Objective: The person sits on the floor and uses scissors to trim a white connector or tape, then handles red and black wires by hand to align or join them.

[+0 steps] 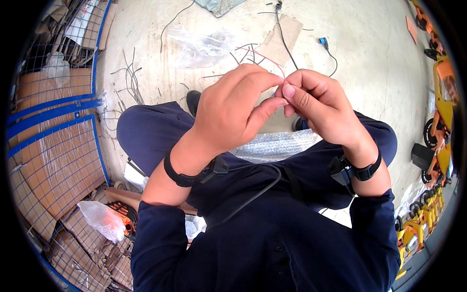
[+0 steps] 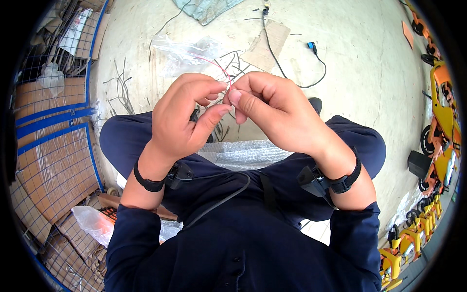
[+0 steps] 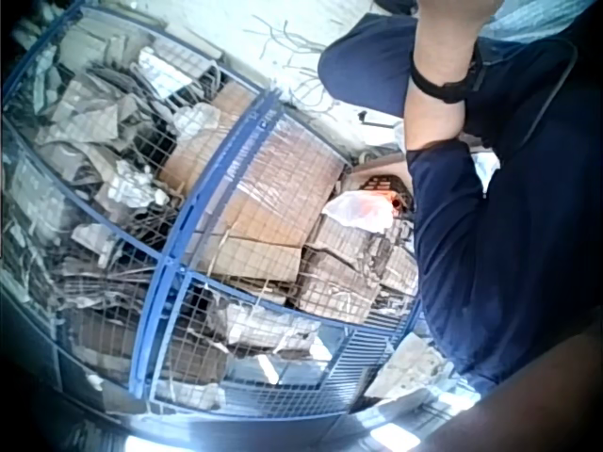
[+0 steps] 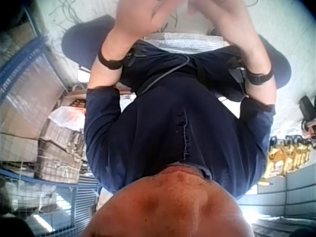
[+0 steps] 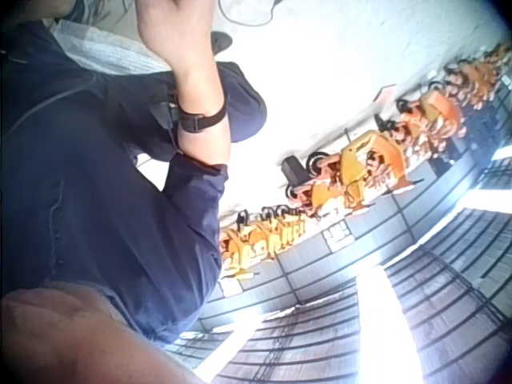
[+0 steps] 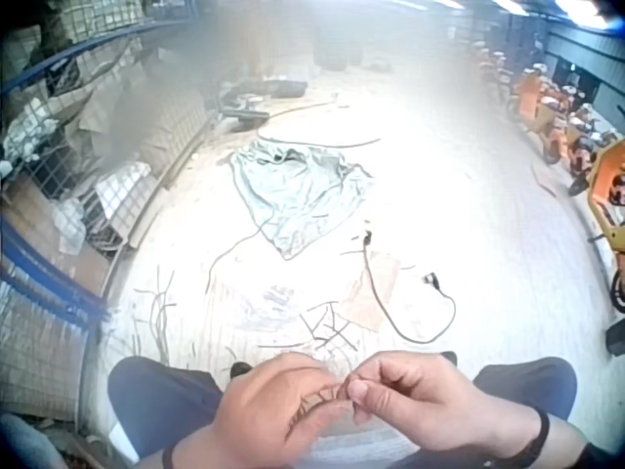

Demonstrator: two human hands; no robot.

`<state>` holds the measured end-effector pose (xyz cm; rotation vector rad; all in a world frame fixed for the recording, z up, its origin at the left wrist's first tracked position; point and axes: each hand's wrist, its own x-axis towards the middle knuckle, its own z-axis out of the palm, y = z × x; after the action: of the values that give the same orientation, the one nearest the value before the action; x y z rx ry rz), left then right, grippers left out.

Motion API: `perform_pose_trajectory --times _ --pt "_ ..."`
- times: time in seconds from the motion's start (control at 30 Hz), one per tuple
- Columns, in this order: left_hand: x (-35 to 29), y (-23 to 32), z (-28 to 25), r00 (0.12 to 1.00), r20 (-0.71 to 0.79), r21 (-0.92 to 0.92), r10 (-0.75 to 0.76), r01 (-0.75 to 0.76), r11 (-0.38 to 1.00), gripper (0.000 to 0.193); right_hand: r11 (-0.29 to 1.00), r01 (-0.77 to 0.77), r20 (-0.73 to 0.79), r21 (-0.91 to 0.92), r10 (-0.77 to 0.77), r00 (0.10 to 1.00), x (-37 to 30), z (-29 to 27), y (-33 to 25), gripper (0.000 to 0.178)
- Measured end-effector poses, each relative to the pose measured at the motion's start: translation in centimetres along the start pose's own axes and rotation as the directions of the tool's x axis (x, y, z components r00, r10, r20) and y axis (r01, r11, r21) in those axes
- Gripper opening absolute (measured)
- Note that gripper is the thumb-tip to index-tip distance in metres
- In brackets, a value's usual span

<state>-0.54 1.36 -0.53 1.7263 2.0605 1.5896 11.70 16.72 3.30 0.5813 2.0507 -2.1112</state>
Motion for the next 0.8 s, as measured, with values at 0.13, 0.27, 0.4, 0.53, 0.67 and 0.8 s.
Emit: perform_pose_trajectory --times 0.13,0.27,0.4,0.53,0.67,0.8 --pt "0.0 -0.4 -0.2 0.995 0.050 0.055 0.090 -0.092 0.994 0.032 0.995 0.097 0.066 -0.008 -0.096 0.993 0.2 -0.3 0.9 0.018" --pt "0.1 0.0 -0.4 0.992 0.060 0.128 0.114 -0.121 0.984 0.031 0.968 0.231 0.109 -0.101 -0.220 0.969 0.2 -0.6 1.0 0.014" --pt "0.0 -0.2 -0.5 0.991 0.060 0.129 0.121 -0.128 0.983 0.029 0.925 0.335 0.117 -0.180 -0.318 0.941 0.1 -0.6 1.6 0.011" --pt "-0.1 -0.2 -0.5 0.993 0.057 0.126 0.105 -0.111 0.986 0.025 0.851 0.380 0.135 -0.362 -0.355 0.925 0.4 -0.6 1.0 0.009" --pt "0.1 0.0 -0.4 0.995 0.026 0.146 0.101 -0.103 0.984 0.023 0.854 0.369 0.047 -0.365 -0.380 0.924 0.3 0.2 1.3 0.011" --pt "-0.2 0.0 -0.2 0.990 -0.012 0.227 0.139 -0.132 0.965 0.022 0.920 0.266 -0.099 -0.287 -0.304 0.947 0.0 1.3 1.5 0.009"
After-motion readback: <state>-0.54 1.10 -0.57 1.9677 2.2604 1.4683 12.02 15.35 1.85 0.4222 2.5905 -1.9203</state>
